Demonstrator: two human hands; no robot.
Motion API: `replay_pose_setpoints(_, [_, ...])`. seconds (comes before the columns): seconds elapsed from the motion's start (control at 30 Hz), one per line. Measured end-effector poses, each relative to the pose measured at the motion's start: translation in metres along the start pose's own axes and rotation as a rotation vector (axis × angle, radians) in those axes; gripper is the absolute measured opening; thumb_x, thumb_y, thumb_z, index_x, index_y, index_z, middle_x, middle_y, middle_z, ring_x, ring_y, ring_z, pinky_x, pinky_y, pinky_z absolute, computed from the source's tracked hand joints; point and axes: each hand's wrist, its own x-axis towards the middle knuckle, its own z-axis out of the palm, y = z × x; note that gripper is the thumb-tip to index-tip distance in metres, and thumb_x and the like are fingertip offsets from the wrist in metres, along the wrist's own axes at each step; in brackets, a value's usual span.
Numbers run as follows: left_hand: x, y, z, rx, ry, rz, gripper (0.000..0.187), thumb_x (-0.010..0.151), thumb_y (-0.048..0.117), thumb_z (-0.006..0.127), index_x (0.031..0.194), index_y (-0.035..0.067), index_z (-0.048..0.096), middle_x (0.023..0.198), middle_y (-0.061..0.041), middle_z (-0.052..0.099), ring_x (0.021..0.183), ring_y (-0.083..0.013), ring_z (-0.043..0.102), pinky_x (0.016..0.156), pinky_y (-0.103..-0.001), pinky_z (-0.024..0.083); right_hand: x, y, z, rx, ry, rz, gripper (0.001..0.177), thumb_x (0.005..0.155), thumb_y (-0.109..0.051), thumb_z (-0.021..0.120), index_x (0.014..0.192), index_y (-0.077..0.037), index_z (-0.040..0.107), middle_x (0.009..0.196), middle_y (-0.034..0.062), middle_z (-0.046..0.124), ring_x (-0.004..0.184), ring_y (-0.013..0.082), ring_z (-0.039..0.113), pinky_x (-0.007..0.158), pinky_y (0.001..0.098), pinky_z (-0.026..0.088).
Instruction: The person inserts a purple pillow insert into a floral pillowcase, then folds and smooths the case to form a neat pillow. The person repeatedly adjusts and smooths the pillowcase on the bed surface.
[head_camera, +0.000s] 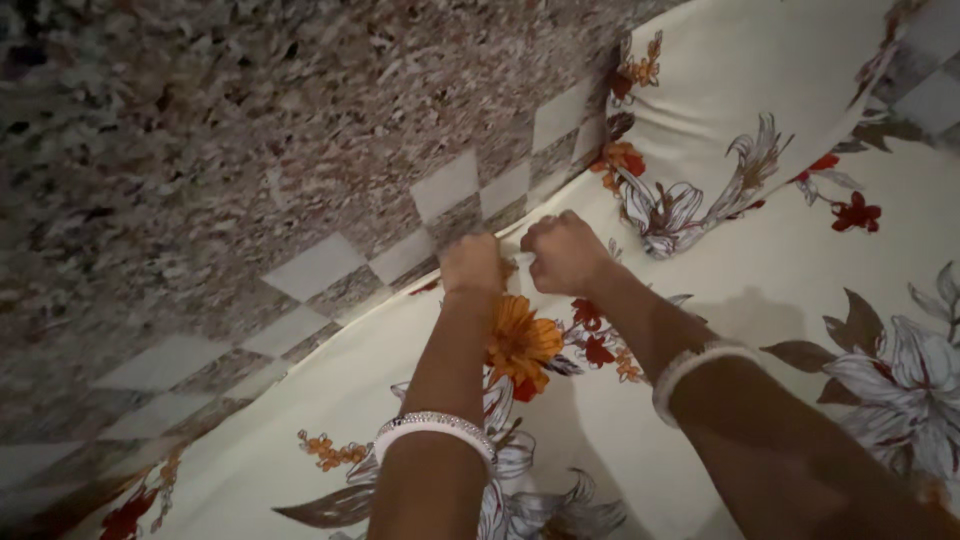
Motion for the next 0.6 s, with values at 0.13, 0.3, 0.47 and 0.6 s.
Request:
replay_pose_setpoints(0.13, [0.011,0.004,0.011,0.034,-0.033,-0.041,0.031,0.086,0.03,0.078,0.11,0.012,0.075,0.115,-0.013,0.073,0.107,-0.028,0.072,0.088,-0.042,0.058,0.004,0.0,0.008,0.101,0.121,0.019,0.02,0.085,-0.011,0.061,0.101,-0.007,0.072,0.093,0.0144,0.074,0.092,0.0328,0.071,0.086,0.0481,0.053])
replay_pose_setpoints(0.3, [0.031,0.001,0.043,0.087,0.095,-0.03,0.027,0.093,0.026,0.072,0.116,0.014,0.073,0.124,-0.013,0.07,0.112,-0.0302,0.07,0.088,-0.041,0.058,0.026,0.006,0.02,0.113,-0.061,0.295,0.02,0.098,-0.024,0.062,0.112,-0.011,0.068,0.094,0.0172,0.074,0.093,0.0369,0.071,0.082,0.05,0.056])
replay_pose_setpoints(0.47, [0.033,0.001,0.044,0.148,0.029,0.02,0.042,0.085,0.031,0.075,0.122,0.014,0.066,0.121,-0.011,0.071,0.112,-0.0293,0.07,0.09,-0.041,0.057,0.033,0.007,0.027,0.027,-0.136,0.258,0.029,0.088,-0.026,0.07,0.114,-0.014,0.067,0.097,0.0147,0.075,0.096,0.0352,0.071,0.081,0.0491,0.057])
replay_pose_setpoints(0.6, [0.018,0.0,0.026,0.151,0.086,0.069,0.054,0.081,0.029,0.076,0.128,0.007,0.058,0.111,-0.014,0.073,0.1,-0.0306,0.073,0.083,-0.042,0.059,0.041,0.008,0.025,-0.007,-0.212,0.223,0.032,0.085,-0.015,0.067,0.117,-0.017,0.067,0.1,0.0141,0.075,0.097,0.0345,0.073,0.08,0.0482,0.058])
